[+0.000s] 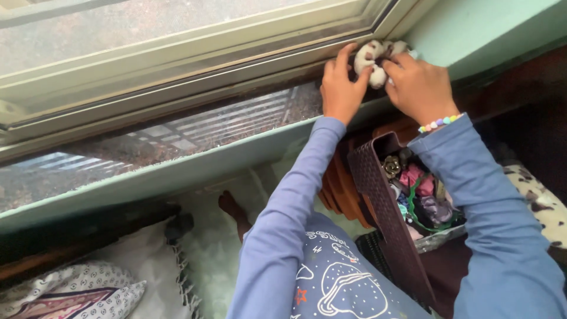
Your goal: Organize hair scrunchies, clips, and accessories by arranging them on a windowsill and in a storage bin.
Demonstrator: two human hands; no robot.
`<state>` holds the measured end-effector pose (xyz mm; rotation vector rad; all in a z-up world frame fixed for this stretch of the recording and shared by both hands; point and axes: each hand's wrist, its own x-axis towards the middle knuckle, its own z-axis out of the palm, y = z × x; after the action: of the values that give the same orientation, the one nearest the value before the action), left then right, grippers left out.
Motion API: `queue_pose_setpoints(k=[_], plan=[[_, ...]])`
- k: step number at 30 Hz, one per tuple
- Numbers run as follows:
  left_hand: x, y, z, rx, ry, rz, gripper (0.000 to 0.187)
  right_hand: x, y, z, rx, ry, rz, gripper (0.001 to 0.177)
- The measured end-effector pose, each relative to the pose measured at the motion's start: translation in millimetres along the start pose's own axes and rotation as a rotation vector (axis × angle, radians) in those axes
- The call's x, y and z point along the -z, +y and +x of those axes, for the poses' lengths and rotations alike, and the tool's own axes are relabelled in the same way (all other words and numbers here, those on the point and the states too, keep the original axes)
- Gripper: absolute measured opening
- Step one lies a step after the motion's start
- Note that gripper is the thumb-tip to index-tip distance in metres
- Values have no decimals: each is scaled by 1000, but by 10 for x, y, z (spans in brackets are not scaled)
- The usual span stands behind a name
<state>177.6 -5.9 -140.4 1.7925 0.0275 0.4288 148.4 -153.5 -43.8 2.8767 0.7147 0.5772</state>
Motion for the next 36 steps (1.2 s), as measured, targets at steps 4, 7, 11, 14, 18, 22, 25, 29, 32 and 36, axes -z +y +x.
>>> queue_pose_setpoints(k=[4,7,11,14,18,22,25,29,32,36], plan=[[71,-21,-23,-24,10,-16,60,231,-34,33,21,-26,13,36],[122,-20,-20,-17,1,-24,62,571,-7,-12,21,13,105,37],[295,-24,-85,30,-58,-124,62,734,380,-601,-155,-194,230,14],[856,-22,-305,38,-216,-229,50,887,458,-1125,-210,-609,425,25],[1458,-47,-558,203,-382,-358,43,326,355,-1776,-301,-823,246,36],[1630,208,-706,225,-454,-437,37,-90,290,-1841,-297,-676,288,39],[1681,422,-771,207,-498,-459,35,-135,378,-1764,-324,-808,243,35],[1777,656,-855,122,-530,-475,34,234,504,-1729,-495,-633,392,27],[1736,842,-876,-1,-563,-278,41,582,705,-1809,-559,-405,592,21],[1190,907,-996,-438,-478,-33,58,491,927,-2122,-775,-198,1154,13]])
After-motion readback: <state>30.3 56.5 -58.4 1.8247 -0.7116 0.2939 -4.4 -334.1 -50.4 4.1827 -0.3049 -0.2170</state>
